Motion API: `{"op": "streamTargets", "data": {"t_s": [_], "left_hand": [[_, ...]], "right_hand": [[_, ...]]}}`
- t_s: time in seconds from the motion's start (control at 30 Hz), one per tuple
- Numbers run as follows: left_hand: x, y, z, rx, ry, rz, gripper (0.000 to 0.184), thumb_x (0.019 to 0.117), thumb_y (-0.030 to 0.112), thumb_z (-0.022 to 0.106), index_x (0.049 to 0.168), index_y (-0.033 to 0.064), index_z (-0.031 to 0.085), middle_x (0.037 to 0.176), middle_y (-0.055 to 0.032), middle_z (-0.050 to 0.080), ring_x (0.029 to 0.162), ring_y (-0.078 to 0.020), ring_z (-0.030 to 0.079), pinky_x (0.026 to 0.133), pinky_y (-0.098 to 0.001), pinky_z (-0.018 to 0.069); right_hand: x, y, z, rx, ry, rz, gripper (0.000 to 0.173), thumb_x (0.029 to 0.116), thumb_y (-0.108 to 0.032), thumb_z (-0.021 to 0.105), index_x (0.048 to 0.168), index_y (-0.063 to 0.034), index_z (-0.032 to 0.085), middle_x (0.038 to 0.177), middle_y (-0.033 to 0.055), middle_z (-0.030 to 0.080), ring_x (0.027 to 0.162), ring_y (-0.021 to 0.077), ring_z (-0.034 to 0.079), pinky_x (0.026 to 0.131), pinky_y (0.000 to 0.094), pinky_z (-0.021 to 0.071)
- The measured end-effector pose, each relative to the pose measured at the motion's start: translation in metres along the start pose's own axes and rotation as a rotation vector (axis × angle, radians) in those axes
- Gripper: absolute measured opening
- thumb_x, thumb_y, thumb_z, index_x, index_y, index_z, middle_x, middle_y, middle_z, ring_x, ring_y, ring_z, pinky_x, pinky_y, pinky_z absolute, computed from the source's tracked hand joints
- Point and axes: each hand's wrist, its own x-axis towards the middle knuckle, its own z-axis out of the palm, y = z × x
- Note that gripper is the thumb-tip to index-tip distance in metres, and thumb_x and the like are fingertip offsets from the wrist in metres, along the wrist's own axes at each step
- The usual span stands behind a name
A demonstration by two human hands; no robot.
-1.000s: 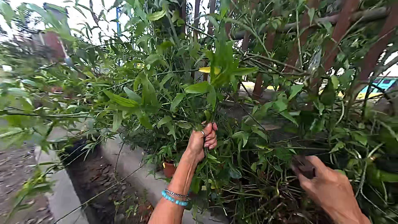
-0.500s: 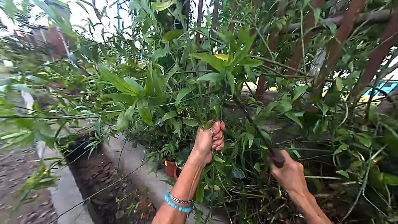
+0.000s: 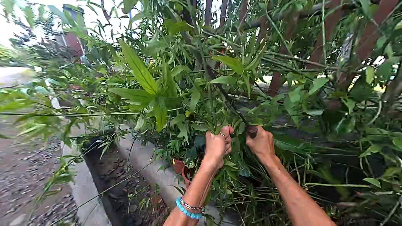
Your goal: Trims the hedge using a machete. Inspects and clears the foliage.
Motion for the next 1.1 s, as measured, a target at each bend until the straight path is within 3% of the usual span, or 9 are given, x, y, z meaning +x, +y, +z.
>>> {"op": "streamTargets", "data": {"t_s": [0.23,0.4,0.47,0.53,0.67,0.83,0.97,1.1], "left_hand": [[-0.007,0.008,-0.019,0.067,0.010,-0.002,0.030,0.1098,0.013,0.036,0.088,0.0096,0.056,0.049,0.0095,0.033,0.039,-0.0011,0.030,0.039,-0.0154,0.0290],[0.004,0.019,-0.045,0.166,-0.030,-0.117,0.029,0.1103,0.015,0.038,0.112,0.0026,0.064,0.051,0.0089,0.032,0.038,-0.0009,0.030,0.038,-0.0152,0.0298],[0.010,0.020,-0.053,0.210,-0.022,-0.151,0.021,0.1099,0.014,0.040,0.097,0.0092,0.055,0.052,0.0088,0.031,0.038,-0.0002,0.028,0.037,-0.0141,0.0276],[0.017,0.021,-0.061,0.224,-0.006,-0.149,0.026,0.1094,0.014,0.043,0.084,0.0128,0.048,0.050,0.0086,0.032,0.038,-0.0003,0.028,0.038,-0.0142,0.0272],[0.035,0.027,-0.074,0.175,-0.013,-0.103,0.019,0.1087,0.014,0.045,0.091,0.0137,0.049,0.052,0.0092,0.030,0.038,-0.0003,0.027,0.037,-0.0143,0.0282],[0.056,0.015,-0.076,0.073,-0.078,-0.123,0.038,0.1093,0.015,0.041,0.072,0.0144,0.044,0.048,0.0089,0.030,0.036,-0.0006,0.026,0.037,-0.0140,0.0277],[0.076,0.010,-0.091,-0.037,-0.145,-0.092,0.037,0.1077,0.010,0.041,0.072,0.0131,0.049,0.047,0.0085,0.036,0.035,0.0001,0.032,0.037,-0.0142,0.0337],[0.085,0.009,-0.100,-0.115,-0.209,-0.028,0.024,0.1049,0.005,0.042,0.086,0.0143,0.052,0.047,0.0085,0.037,0.034,0.0008,0.034,0.036,-0.0137,0.0347]], "right_hand": [[0.018,-0.018,0.013,0.030,-0.011,-0.090,0.026,0.0943,-0.010,0.066,0.112,0.0089,0.068,0.096,0.0327,0.070,0.091,0.0547,0.069,0.078,0.0724,0.0506],[0.000,-0.014,-0.004,0.027,-0.067,-0.015,0.028,0.0973,-0.013,0.065,0.118,0.0067,0.068,0.100,0.0323,0.071,0.096,0.0536,0.069,0.082,0.0723,0.0504],[-0.001,-0.011,-0.014,-0.033,-0.071,-0.013,0.028,0.0980,-0.013,0.064,0.118,0.0064,0.068,0.099,0.0330,0.070,0.095,0.0551,0.068,0.080,0.0733,0.0500],[0.001,-0.012,-0.023,-0.086,-0.093,0.003,0.030,0.0979,-0.014,0.065,0.118,0.0077,0.066,0.100,0.0350,0.069,0.096,0.0572,0.067,0.080,0.0746,0.0489],[0.004,-0.006,-0.038,-0.163,-0.130,0.048,0.031,0.0979,-0.014,0.067,0.119,0.0082,0.064,0.100,0.0359,0.068,0.097,0.0575,0.066,0.082,0.0733,0.0490],[0.014,0.000,-0.054,-0.209,-0.229,0.119,0.032,0.0965,-0.015,0.069,0.121,0.0055,0.065,0.104,0.0348,0.068,0.101,0.0557,0.066,0.084,0.0730,0.0482],[0.022,0.001,-0.062,-0.214,-0.255,0.107,0.027,0.0947,-0.013,0.071,0.116,0.0034,0.067,0.097,0.0325,0.068,0.095,0.0541,0.066,0.081,0.0725,0.0483],[0.027,0.003,-0.064,-0.225,-0.254,0.065,0.024,0.0938,-0.013,0.073,0.108,0.0045,0.067,0.090,0.0308,0.068,0.088,0.0519,0.066,0.076,0.0709,0.0485]]}}
